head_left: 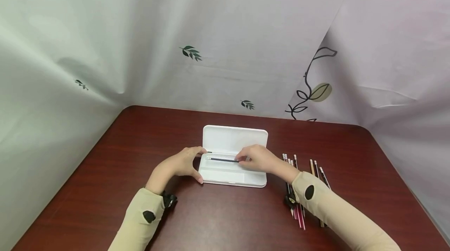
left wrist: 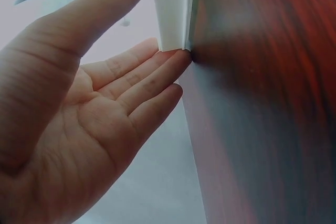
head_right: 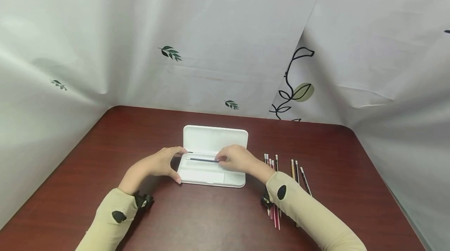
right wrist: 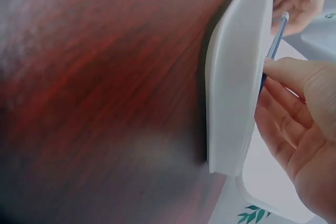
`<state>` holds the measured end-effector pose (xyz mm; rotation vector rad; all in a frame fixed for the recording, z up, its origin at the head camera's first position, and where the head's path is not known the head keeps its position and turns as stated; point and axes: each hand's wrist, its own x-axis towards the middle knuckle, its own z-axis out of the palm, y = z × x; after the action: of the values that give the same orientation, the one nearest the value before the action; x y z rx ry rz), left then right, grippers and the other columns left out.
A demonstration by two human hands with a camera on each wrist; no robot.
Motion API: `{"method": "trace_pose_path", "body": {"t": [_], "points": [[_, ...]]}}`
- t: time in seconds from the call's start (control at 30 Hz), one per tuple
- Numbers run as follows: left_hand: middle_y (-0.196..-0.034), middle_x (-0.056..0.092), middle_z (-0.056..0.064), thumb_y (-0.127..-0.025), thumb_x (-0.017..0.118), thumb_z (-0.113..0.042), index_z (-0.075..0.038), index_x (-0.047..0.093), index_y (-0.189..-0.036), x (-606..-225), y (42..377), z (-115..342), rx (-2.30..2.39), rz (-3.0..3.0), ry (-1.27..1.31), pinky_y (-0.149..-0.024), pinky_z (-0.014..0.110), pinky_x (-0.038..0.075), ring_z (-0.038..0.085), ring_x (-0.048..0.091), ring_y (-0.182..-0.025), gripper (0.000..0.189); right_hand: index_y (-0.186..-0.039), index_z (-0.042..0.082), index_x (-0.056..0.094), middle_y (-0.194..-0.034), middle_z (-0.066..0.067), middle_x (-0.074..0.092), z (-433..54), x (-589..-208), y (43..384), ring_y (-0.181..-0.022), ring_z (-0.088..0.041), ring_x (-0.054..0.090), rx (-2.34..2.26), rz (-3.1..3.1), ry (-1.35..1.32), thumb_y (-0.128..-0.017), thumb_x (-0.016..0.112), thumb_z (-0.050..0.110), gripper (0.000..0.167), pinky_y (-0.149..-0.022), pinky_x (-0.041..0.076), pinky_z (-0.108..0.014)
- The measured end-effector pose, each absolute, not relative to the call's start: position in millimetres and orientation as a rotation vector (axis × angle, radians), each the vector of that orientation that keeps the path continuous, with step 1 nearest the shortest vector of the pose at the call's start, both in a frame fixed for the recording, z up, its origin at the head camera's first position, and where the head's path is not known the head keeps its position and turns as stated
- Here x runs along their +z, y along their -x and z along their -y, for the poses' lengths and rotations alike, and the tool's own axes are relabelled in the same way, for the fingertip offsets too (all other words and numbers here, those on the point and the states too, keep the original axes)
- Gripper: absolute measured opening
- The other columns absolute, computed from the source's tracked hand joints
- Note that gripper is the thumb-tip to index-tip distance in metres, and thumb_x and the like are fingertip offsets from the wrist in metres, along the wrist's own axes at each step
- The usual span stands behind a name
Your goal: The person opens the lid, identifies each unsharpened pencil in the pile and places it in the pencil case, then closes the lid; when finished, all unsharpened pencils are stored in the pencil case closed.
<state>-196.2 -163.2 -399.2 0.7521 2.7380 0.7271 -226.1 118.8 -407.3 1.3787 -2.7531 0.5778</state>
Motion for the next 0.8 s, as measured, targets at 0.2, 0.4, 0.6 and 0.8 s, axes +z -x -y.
{"method": "trace_pose_path", "body": {"t": [0.2, 0.4, 0.6, 0.8], "points": [[-0.119, 0.061, 0.014, -0.053, 0.090, -0.034, 0.001, 0.051, -0.120, -397, 194, 163, 0.699, -2.749, -0.765, -0.097, 0.045, 0.040, 0.032, 0.053, -0.115, 0.084, -0.095, 0.013, 0.074, -0.083, 0.006, 0.070, -114, -404, 222, -0.075, -0.001, 0.061, 0.550, 2.777, -1.463, -0.085, 0.067, 0.019, 0.014, -0.070, 0.050, -0.022], [-0.120, 0.060, 0.015, -0.053, 0.090, -0.033, 0.001, 0.051, -0.120, -398, 195, 162, 0.703, -2.747, -0.785, -0.097, 0.045, 0.040, 0.032, 0.052, -0.115, 0.084, -0.094, 0.012, 0.074, -0.086, 0.005, 0.071, -114, -405, 221, -0.078, -0.003, 0.063, 0.571, 2.783, -1.486, -0.086, 0.066, 0.015, 0.012, -0.072, 0.051, -0.021], [-0.122, 0.059, 0.017, -0.054, 0.090, -0.032, 0.000, 0.048, -0.122, -401, 196, 161, 0.751, -2.705, -0.769, -0.098, 0.044, 0.041, 0.029, 0.053, -0.117, 0.085, -0.096, 0.013, 0.073, -0.086, 0.006, 0.070, -121, -404, 221, -0.077, -0.002, 0.062, 0.593, 2.800, -1.462, -0.086, 0.065, 0.016, 0.013, -0.071, 0.050, -0.021], [-0.122, 0.059, 0.017, -0.054, 0.090, -0.032, 0.000, 0.049, -0.122, -401, 196, 164, 0.768, -2.705, -0.772, -0.098, 0.045, 0.040, 0.030, 0.054, -0.117, 0.085, -0.098, 0.013, 0.072, -0.092, 0.005, 0.070, -143, -396, 220, -0.073, -0.003, 0.061, 0.695, 2.826, -1.345, -0.086, 0.066, 0.016, 0.014, -0.067, 0.051, -0.022]]}}
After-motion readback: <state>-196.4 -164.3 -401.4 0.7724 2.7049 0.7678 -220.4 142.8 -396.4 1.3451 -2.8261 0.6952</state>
